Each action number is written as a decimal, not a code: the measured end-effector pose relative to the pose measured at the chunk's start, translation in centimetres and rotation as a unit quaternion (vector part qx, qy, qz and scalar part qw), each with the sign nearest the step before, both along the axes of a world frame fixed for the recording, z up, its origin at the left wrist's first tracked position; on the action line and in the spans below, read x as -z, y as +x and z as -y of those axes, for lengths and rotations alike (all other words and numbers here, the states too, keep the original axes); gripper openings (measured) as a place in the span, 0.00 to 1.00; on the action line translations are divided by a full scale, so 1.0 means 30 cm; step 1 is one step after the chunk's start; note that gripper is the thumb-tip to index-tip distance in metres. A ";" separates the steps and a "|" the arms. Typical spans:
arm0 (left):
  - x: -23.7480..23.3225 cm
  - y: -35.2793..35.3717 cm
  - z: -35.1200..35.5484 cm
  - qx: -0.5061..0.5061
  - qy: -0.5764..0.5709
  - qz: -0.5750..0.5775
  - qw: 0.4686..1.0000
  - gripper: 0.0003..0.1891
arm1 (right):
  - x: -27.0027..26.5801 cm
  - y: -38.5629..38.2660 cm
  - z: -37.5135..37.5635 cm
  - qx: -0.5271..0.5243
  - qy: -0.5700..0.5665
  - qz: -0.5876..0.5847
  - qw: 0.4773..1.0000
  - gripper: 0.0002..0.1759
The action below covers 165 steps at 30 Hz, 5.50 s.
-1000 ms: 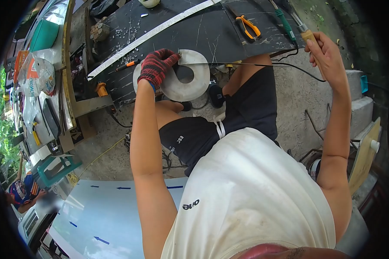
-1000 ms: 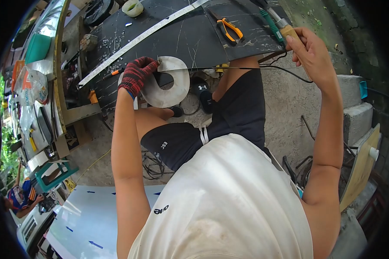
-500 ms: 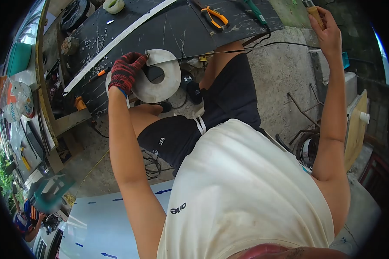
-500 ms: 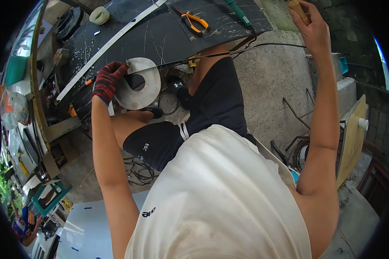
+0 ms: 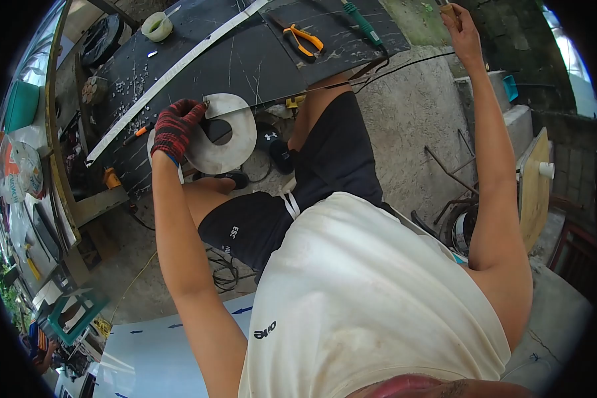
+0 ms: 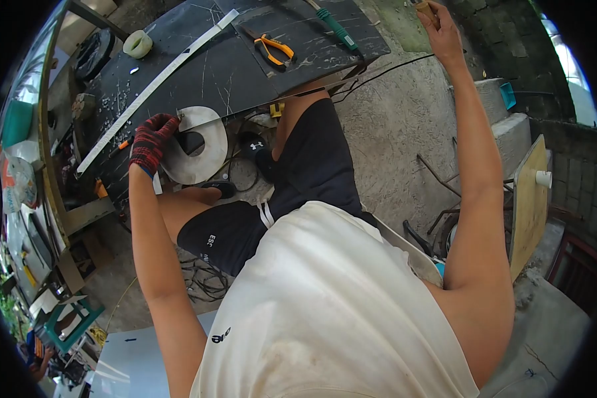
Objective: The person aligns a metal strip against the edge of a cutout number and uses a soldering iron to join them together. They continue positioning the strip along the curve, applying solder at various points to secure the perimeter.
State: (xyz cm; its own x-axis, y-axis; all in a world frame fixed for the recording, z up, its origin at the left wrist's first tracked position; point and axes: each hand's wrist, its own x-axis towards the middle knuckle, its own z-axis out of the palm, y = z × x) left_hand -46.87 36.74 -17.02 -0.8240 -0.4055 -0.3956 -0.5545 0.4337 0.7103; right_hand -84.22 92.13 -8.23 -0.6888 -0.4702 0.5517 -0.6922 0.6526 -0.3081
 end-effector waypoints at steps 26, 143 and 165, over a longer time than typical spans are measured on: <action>-0.037 -0.007 -0.005 0.021 -0.027 0.059 0.998 0.23 | -0.193 0.933 0.552 -0.039 0.104 0.543 0.832 0.19; -0.058 -0.015 -0.023 -0.001 0.004 0.045 0.999 0.19 | -0.236 1.069 0.768 -0.136 0.221 0.442 0.859 0.14; -0.035 -0.010 -0.013 0.006 0.008 0.021 1.000 0.17 | -0.245 1.051 0.742 -0.132 0.219 0.430 0.866 0.14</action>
State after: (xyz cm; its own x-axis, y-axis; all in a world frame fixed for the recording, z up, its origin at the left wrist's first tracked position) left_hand -47.17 37.14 -15.96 -0.8118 -0.3883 -0.4360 -0.5780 0.4293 0.6939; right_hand -52.71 69.86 -0.89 -0.5927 -0.7089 -0.3823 -0.4726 0.6905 -0.5476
